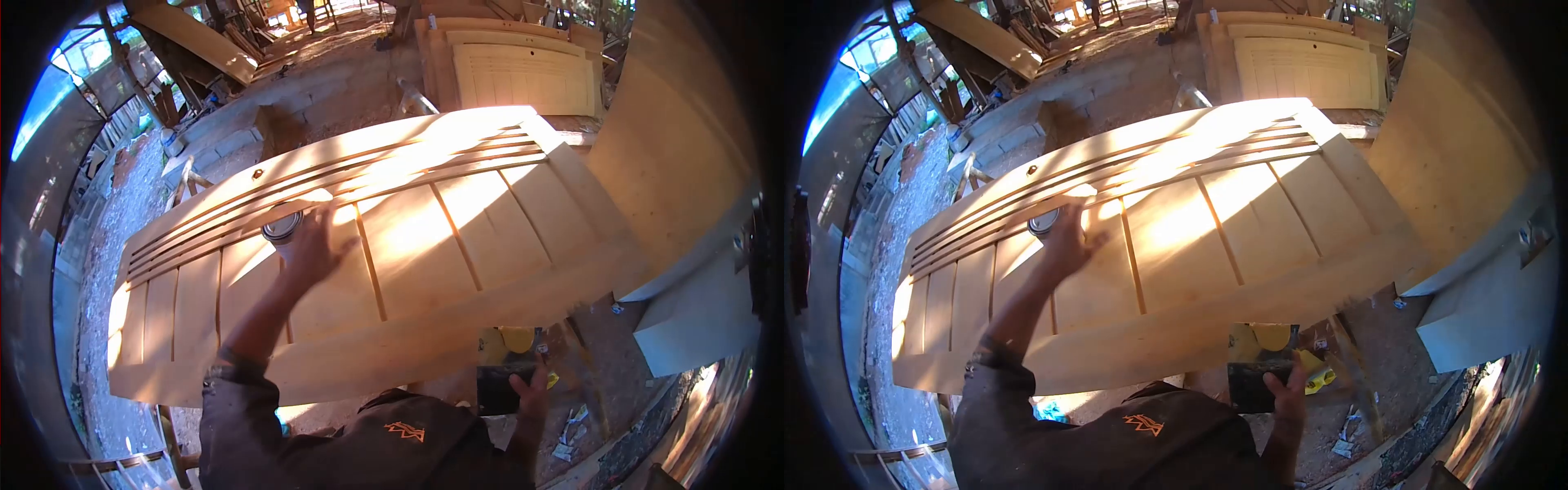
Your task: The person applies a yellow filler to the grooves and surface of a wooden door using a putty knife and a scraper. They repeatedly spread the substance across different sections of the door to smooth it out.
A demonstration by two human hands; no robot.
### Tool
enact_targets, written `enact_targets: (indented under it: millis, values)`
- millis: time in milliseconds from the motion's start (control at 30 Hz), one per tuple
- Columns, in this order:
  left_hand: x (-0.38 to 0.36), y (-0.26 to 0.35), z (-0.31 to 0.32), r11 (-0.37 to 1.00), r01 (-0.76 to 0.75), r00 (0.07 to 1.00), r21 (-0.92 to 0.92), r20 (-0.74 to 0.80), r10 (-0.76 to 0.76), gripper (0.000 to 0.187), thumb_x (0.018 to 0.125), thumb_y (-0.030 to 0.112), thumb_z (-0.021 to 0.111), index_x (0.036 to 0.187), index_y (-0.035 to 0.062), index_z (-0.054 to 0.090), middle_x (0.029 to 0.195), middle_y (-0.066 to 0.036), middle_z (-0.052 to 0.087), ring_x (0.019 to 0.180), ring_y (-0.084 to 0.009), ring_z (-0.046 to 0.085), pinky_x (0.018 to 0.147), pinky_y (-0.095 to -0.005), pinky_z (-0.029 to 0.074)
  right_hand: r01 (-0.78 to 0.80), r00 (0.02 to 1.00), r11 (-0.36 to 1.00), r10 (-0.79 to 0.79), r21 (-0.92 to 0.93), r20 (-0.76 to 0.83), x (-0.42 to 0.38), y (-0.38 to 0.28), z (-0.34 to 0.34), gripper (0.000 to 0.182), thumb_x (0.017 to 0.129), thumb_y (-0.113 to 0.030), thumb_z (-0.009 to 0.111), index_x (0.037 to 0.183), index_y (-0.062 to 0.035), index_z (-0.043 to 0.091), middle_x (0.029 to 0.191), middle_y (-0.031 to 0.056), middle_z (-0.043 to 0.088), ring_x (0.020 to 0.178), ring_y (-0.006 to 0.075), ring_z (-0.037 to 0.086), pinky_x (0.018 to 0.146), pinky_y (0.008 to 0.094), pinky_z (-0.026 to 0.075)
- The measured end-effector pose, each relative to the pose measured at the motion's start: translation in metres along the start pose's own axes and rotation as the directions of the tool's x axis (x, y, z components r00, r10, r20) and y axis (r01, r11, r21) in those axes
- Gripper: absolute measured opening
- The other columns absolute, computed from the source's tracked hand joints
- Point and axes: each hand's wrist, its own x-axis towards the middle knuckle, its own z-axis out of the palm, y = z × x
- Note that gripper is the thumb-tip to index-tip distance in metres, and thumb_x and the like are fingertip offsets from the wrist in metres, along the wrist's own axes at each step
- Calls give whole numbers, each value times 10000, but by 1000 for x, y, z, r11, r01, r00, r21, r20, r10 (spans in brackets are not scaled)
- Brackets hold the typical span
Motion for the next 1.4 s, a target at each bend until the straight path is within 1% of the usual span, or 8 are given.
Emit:
enact_targets:
  millis: [167, 333, 467, 700, 867, 1000, 1100, 1400]
  values:
    - [-89, 121, 48, 828, 85, 913, -555, 375, 158, 480, 797, 211, 680, 1200, 10, 515, 1111, -178, 563, 982, -281, 582, 830, -365, 489, 30, 999, 999, -30, 43, -13, -1, -14, -4, 715, 710, 55, 613, 1352, 30, 299, 1203, 114, 479, 1099, 212, 483, 991, 331, 350]
    - [-133, 169, 79, 815, 242, 879, -526, 475, 46, 474, 815, 213, 655, 1213, 4, 507, 1136, -178, 553, 1028, -292, 579, 859, -376, 489, 69, 996, 997, -70, 17, 54, -5, 11, -40, 704, 714, 50, 617, 1350, 25, 315, 1233, 118, 464, 1133, 213, 460, 1007, 330, 328]
    - [-139, 151, 72, 859, 211, 927, -466, 373, -25, 472, 774, 163, 696, 1179, -6, 525, 1119, -166, 552, 975, -271, 581, 803, -355, 496, -9, 992, 999, 3, 52, 123, -16, 17, -63, 701, 726, 41, 621, 1354, 33, 307, 1271, 127, 436, 1176, 218, 428, 1029, 335, 302]
    - [-43, 70, 0, 994, -61, 919, 88, -383, 90, 555, 708, 66, 687, 1181, -42, 418, 1112, -271, 462, 1063, -408, 461, 908, -458, 408, -49, 997, 999, 50, -18, 55, -40, 18, -89, 700, 763, 36, 601, 1371, 30, 255, 1267, 137, 437, 1158, 226, 444, 1022, 348, 321]
    - [-2, 1, 79, 960, -253, 887, 118, 425, 181, 659, 634, -48, 527, 1282, -22, 418, 1249, -246, 454, 1186, -356, 433, 1009, -377, 352, -21, 997, 998, 25, 62, -66, -61, 12, -72, 702, 771, 40, 585, 1383, 7, 244, 1252, 144, 444, 1134, 231, 464, 995, 360, 358]
    - [-3, 25, 106, 793, -495, 849, 354, 392, 355, 587, 697, 8, 572, 1273, 75, 477, 1186, -174, 517, 1102, -347, 502, 960, -433, 391, -17, 989, 991, 36, 132, -140, -75, 4, -42, 706, 767, 50, 577, 1385, 5, 240, 1244, 147, 449, 1122, 240, 473, 971, 366, 387]
    - [14, 22, 127, 769, -576, 652, 276, 723, 230, 531, 737, 34, 564, 1257, 122, 509, 1091, -133, 534, 1035, -319, 528, 885, -474, 427, -22, 983, 995, 39, 95, -177, -79, -1, -25, 708, 767, 51, 573, 1387, 8, 233, 1240, 150, 452, 1111, 247, 482, 964, 365, 395]
    - [66, 1, 28, 734, -617, 763, -282, 14, 647, 288, 605, -46, 562, 885, 16, 535, 934, -144, 536, 895, -334, 537, 796, -400, 461, -23, 943, 999, 31, 29, -332, -74, -3, 21, 746, 755, -37, 610, 1387, 25, 220, 1219, 150, 463, 1082, 248, 498, 933, 363, 422]
